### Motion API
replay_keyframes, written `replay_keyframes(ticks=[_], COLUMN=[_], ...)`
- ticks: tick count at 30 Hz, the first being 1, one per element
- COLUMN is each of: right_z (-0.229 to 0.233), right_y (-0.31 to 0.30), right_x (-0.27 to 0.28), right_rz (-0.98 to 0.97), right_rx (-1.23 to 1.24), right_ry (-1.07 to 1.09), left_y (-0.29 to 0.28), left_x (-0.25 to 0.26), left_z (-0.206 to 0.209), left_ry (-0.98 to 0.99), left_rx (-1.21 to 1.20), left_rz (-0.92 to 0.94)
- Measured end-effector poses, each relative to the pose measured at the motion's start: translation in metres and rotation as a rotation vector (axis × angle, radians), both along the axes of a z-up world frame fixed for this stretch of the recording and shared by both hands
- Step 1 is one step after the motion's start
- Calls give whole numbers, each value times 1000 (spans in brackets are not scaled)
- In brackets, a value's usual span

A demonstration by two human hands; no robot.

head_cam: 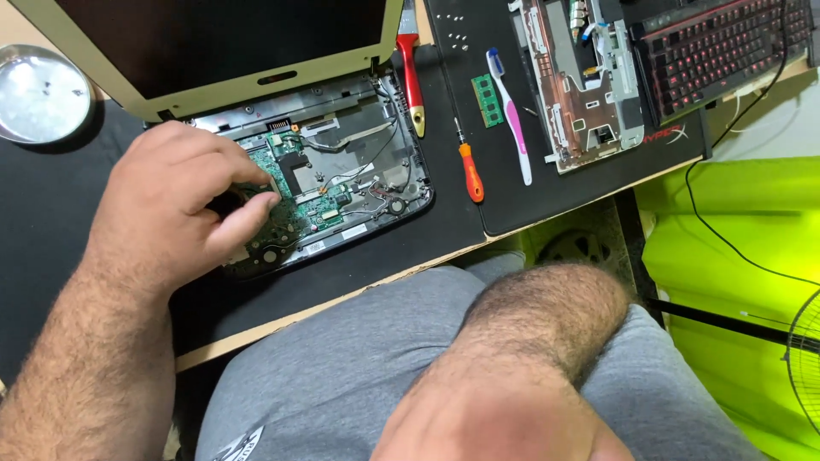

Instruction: Connecting internal ribbon cables, cleaning a small circuit board with brushes, and installing components into a laptop chassis.

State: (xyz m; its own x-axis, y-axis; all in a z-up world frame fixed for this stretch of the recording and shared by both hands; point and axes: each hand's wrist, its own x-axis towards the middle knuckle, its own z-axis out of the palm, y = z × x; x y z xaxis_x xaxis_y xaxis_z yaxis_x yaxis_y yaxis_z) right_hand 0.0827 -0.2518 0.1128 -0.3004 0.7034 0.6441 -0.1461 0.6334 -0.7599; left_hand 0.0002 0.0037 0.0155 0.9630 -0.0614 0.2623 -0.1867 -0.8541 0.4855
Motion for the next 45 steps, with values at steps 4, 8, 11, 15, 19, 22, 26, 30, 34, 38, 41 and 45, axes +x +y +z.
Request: replay_keyframes(ticks=[4,8,11,15,19,22,26,30,34,38,41,45], right_z=[6,8,-29,-60,-94,-94,-86,-92,-89,-91,-61,-62], right_y=[-4,-28,-48,-40,-46,-37,-32,-34,-32,-37,2,42], right_x=[35,99,114,137,150,146,141,145,148,147,109,90], right_rz=[174,-549,-1553,-1635,-1567,-1540,-1513,-1477,-1572,-1619,-1429,-1024], right_rx=[82,114,-276,-793,-1258,-1321,-1315,-1238,-1226,-748,-698,-627], right_ry=[-9,-436,-775,-946,-1255,-1291,-1182,-1246,-1199,-874,-462,-302], left_y=[1,8,9,13,18,25,31,33,32,26,20,12], left_x=[-2,-6,-7,-11,-12,-14,-13,-11,-9,-9,-9,-13], left_z=[2,7,12,6,8,15,21,16,17,18,20,21], left_ry=[-98,-202,-200,-280,-209,-120,100,177,300,138,2,-63], left_rx=[-37,-67,-86,-121,-151,-105,-53,9,28,-89,-240,-438], left_rz=[39,65,162,266,375,402,332,300,328,284,194,114])
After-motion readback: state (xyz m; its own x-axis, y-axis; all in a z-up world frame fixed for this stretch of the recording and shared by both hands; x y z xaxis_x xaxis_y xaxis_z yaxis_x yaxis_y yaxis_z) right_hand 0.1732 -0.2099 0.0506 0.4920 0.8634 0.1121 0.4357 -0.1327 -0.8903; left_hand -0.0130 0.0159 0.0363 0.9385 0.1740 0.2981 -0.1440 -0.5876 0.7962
